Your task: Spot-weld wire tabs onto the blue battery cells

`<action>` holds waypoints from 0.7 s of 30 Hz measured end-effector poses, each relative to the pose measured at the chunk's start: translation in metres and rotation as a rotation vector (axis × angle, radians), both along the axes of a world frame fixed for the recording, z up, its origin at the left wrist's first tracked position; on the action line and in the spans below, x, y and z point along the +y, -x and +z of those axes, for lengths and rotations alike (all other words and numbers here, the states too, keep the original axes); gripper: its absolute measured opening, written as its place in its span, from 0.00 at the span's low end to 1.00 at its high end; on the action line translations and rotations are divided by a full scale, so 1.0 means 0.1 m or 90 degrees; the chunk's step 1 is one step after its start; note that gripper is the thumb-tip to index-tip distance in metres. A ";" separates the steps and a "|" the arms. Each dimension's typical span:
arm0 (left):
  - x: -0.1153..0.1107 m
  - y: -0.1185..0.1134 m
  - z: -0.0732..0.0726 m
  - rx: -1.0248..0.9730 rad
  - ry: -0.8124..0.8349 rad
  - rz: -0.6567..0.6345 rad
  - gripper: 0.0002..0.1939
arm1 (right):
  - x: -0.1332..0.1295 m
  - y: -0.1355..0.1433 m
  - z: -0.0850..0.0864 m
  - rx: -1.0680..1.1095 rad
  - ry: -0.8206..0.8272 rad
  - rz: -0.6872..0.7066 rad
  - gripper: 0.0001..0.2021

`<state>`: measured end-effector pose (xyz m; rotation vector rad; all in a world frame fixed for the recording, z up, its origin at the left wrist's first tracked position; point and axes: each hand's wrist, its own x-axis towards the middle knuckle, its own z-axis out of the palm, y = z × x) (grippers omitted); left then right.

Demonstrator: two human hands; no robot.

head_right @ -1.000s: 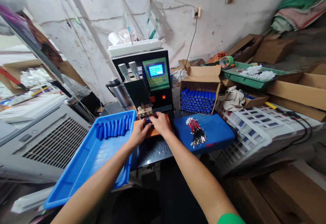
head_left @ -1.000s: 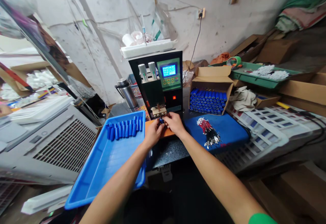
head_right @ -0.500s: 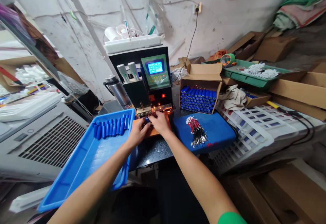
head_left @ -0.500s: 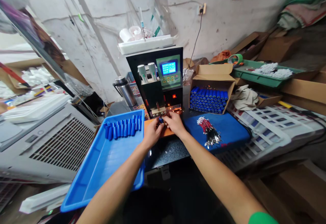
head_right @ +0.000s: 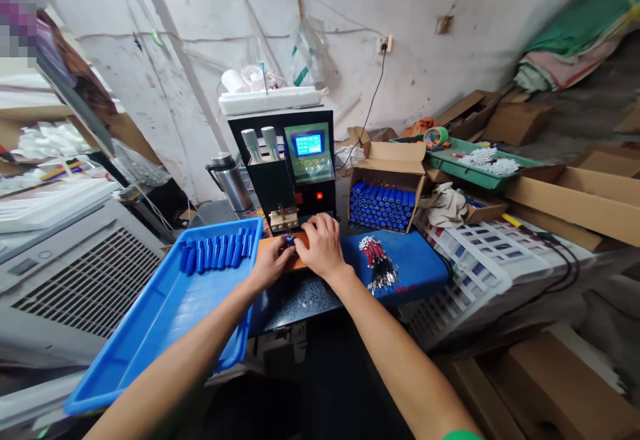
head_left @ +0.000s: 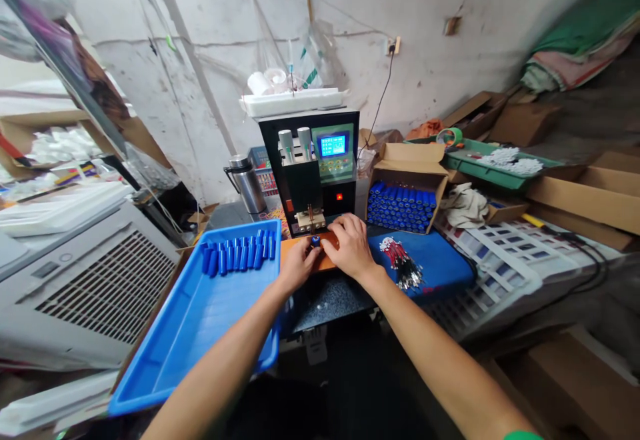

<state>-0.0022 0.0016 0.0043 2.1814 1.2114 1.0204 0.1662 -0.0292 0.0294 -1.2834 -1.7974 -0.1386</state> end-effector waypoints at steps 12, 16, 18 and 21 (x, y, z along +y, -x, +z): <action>0.09 -0.01 0.00 0.041 -0.022 -0.083 0.22 | 0.13 -0.21 0.08 -0.105 0.077 0.060 0.08; 0.11 0.01 -0.02 0.058 0.005 -0.059 0.25 | 0.34 -0.65 0.06 0.025 0.008 -0.043 0.09; 0.10 0.01 0.00 0.084 0.000 -0.056 0.23 | 0.49 -0.91 0.09 0.047 -0.045 -0.107 0.11; 0.08 0.01 0.04 0.112 -0.020 -0.053 0.21 | 0.77 -1.25 0.14 0.021 -0.094 -0.186 0.13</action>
